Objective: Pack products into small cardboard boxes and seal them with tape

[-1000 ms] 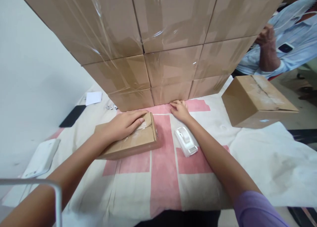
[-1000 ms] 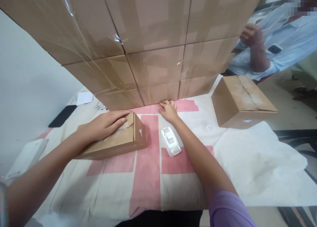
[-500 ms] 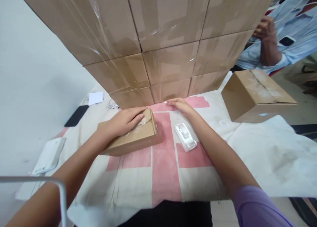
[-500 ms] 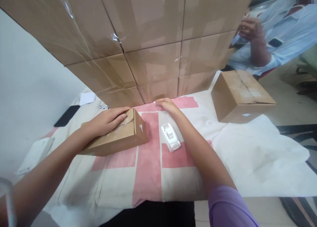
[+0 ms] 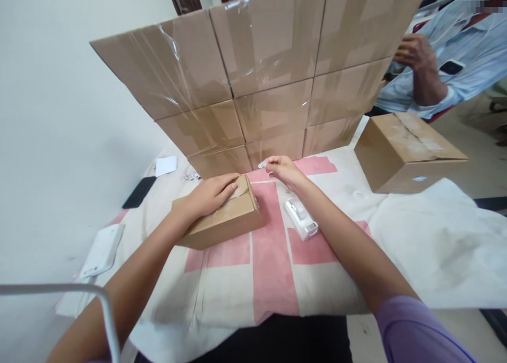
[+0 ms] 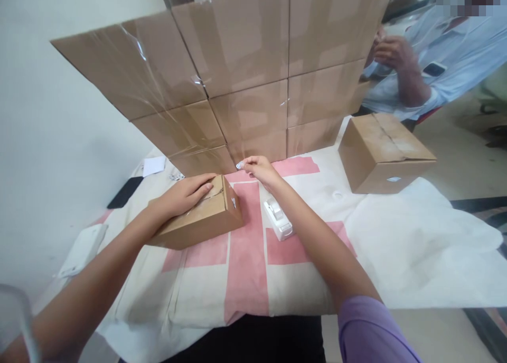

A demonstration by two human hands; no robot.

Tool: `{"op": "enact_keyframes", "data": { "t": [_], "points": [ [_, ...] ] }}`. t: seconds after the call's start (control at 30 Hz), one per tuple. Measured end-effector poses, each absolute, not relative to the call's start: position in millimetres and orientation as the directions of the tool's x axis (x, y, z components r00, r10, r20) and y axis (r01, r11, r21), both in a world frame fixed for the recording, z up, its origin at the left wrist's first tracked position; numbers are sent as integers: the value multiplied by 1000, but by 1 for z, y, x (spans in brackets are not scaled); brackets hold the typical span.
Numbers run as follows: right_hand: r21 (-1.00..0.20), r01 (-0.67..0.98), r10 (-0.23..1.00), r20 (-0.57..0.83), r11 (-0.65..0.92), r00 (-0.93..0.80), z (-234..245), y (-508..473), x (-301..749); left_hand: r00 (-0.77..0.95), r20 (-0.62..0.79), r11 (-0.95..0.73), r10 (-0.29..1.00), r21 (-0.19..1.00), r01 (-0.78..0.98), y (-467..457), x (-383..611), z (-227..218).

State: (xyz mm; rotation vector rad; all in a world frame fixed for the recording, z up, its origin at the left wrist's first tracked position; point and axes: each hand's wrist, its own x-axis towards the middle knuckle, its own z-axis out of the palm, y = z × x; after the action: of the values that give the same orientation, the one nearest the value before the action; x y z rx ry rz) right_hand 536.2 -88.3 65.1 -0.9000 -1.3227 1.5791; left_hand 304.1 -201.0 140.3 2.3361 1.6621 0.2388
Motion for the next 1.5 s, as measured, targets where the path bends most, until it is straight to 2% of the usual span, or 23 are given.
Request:
{"op": "enact_keyframes", "data": {
  "t": [0.13, 0.33, 0.43, 0.53, 0.93, 1.2, 1.37, 1.5],
  "points": [
    [-993, -90, 875, -23, -76, -483, 73, -93, 545, 323, -2, -306, 946, 317, 898, -201, 301, 139],
    [-996, 80, 587, -48, 28, -808, 80, -102, 546, 288, 20, -278, 957, 333, 901, -202, 282, 136],
    [-996, 86, 471, -62, 29, -880, 76, -107, 538, 293, 1, -278, 956, 318, 906, -204, 275, 135],
    [-993, 113, 430, -92, 25, -898, 73, -110, 531, 286, -4, -270, 958, 312, 911, -206, 273, 136],
    [-985, 167, 436, -169, -43, -884, 65, -117, 523, 286, -12, -268, 958, 312, 911, -207, 267, 135],
    [-978, 194, 440, -141, 78, -887, 69, -120, 518, 261, -21, -239, 965, 333, 912, -208, 267, 135],
    [-981, 192, 495, -163, 7, -853, 64, -126, 517, 252, -16, -231, 968, 344, 910, -209, 265, 135],
    [-971, 221, 556, -233, -89, -798, 57, -135, 515, 284, -25, -258, 959, 344, 903, -210, 267, 135]
  ]
}}
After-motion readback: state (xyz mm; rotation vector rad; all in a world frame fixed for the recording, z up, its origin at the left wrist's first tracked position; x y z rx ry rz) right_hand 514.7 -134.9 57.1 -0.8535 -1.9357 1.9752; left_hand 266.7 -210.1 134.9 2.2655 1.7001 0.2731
